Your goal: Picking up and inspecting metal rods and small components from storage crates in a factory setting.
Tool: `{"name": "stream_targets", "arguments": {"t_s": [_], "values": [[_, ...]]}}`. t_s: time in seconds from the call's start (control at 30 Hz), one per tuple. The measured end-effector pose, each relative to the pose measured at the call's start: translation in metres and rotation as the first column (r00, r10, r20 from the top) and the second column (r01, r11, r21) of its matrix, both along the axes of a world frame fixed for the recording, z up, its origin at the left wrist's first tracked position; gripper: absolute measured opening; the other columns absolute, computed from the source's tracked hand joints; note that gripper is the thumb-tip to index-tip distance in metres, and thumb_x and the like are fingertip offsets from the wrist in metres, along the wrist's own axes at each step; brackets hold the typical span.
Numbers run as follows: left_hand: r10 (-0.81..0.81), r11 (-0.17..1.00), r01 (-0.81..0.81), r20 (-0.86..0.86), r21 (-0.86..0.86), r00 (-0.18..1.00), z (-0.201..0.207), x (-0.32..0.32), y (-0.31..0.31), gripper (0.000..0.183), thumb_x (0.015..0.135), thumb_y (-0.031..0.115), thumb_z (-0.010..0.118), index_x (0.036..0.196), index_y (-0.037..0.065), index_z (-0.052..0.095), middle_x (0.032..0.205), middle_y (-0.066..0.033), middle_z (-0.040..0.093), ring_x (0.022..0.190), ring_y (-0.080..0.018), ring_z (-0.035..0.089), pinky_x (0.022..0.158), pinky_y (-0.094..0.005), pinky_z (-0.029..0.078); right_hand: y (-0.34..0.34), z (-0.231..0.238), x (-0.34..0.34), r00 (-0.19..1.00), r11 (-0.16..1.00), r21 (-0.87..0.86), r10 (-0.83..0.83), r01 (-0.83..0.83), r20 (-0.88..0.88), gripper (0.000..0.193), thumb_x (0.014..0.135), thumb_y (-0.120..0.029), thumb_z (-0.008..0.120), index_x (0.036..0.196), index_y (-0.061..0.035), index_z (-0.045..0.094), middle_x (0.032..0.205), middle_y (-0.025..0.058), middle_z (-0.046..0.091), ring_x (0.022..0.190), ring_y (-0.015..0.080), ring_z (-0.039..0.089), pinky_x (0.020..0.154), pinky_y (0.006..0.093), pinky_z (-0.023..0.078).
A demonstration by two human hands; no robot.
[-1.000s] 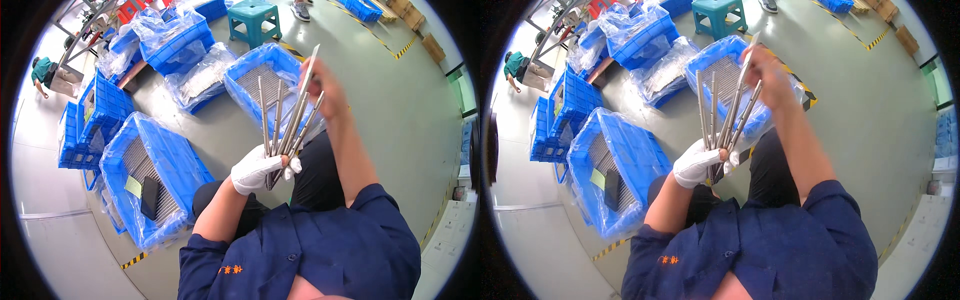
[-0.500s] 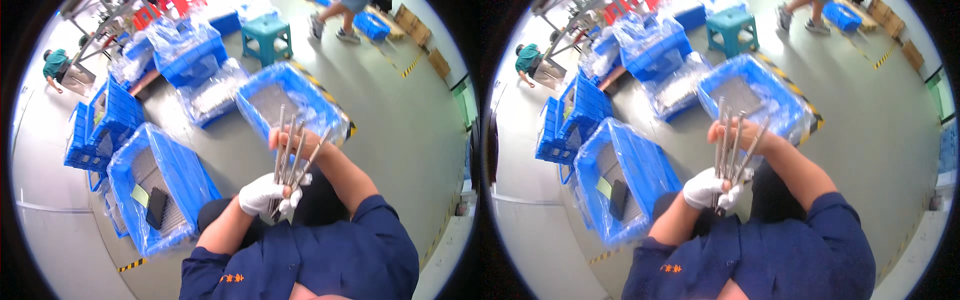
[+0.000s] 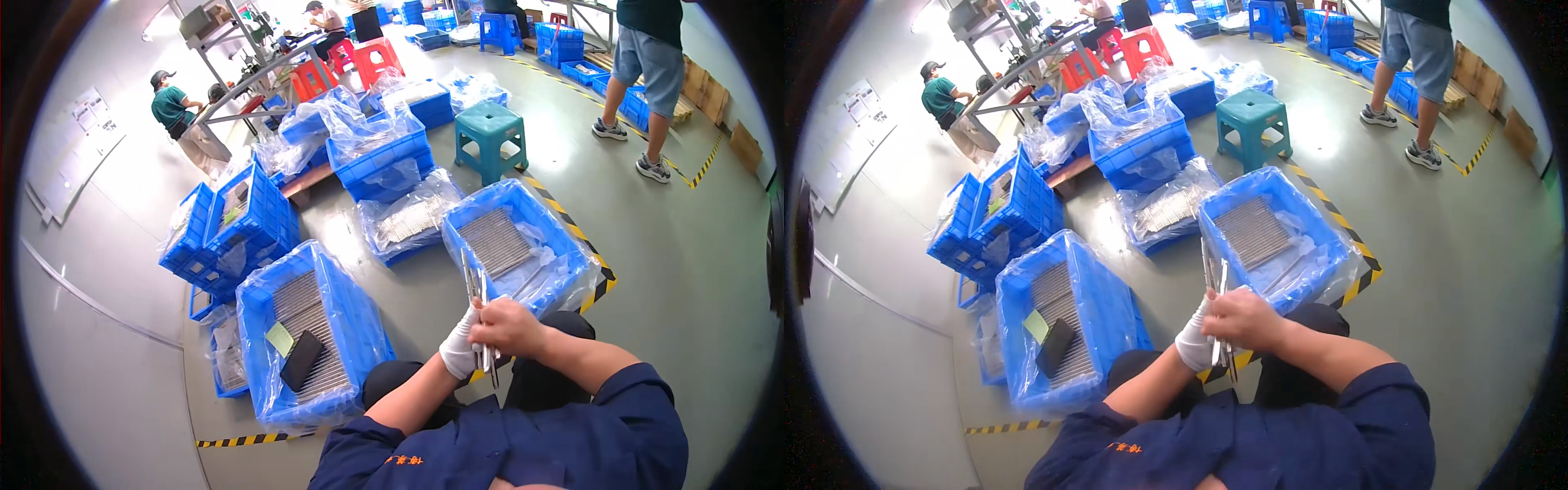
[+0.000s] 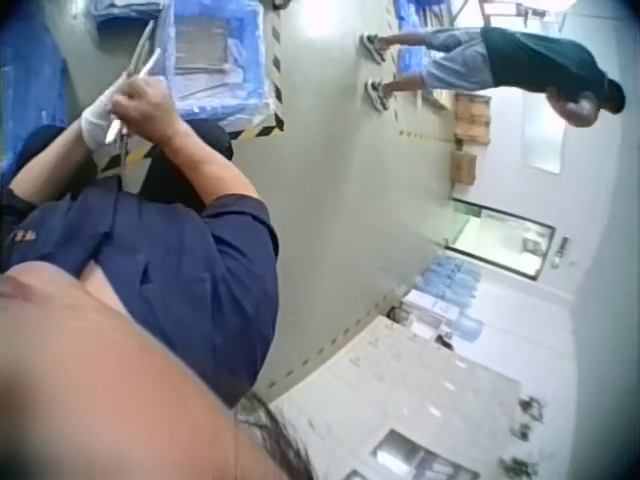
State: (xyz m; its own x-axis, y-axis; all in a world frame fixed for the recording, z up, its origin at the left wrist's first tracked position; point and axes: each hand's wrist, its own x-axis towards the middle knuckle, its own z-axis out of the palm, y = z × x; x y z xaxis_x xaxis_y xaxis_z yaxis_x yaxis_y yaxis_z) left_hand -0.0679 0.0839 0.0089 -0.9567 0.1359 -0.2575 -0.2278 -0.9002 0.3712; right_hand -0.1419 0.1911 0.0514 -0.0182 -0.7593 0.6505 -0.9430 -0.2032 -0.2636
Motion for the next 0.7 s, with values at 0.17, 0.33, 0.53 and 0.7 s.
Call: {"name": "stream_targets", "arguments": {"t_s": [0.17,0.33,0.53,0.7], "values": [[-0.1,0.986,0.112,-0.105,0.12,0.989,-0.016,0.011,-0.013,0.017,0.081,0.025,0.054,0.082,0.008,0.056,0.079,-0.0054,0.057,0.074,-0.0186,0.056,0.069,-0.0303,0.047,0.025,0.001,0.03,0.995,0.976,0.212,0.027,-0.047,0.094,0.04,0.059,-0.022,0.071,0.095,-0.0169,0.054,0.072,0.0048,0.043,0.061,0.0211,0.051,0.052,0.0306,0.043],[0.129,0.984,-0.122,-0.043,0.132,0.991,0.002,0.021,-0.019,0.011,0.08,0.013,0.056,0.089,0.008,0.051,0.077,-0.0007,0.052,0.073,-0.0144,0.052,0.078,-0.0367,0.044,0.073,0.009,0.035,0.9,0.931,0.337,-0.021,-0.141,0.436,0.052,0.063,-0.028,0.072,0.11,-0.0156,0.053,0.078,0.0084,0.048,0.064,0.0244,0.052,0.06,0.0336,0.045],[-0.401,0.914,0.399,-0.021,-0.069,0.916,0.012,0.047,0.039,0.026,0.078,0.018,0.061,0.095,0.004,0.048,0.074,-0.0045,0.052,0.065,-0.0171,0.055,0.07,-0.0389,0.048,0.021,0.026,-0.059,0.265,0.938,0.316,-0.271,-0.145,0.925,0.031,0.089,-0.023,0.039,0.108,-0.004,0.053,0.068,-0.0019,0.044,0.057,0.0063,0.04,0.053,0.0197,0.034],[-0.502,0.83,0.492,0.032,-0.262,0.864,0.033,0.059,0.052,0.027,0.078,0.021,0.062,0.093,0.002,0.049,0.074,-0.0063,0.053,0.067,-0.0169,0.055,0.073,-0.0374,0.048,-0.015,0.026,-0.043,0.032,0.601,0.183,-0.253,-0.778,0.967,0.041,0.091,-0.036,0.035,0.108,-0.0035,0.053,0.067,-0.0043,0.04,0.057,0.0048,0.035,0.053,0.0179,0.03]]}}
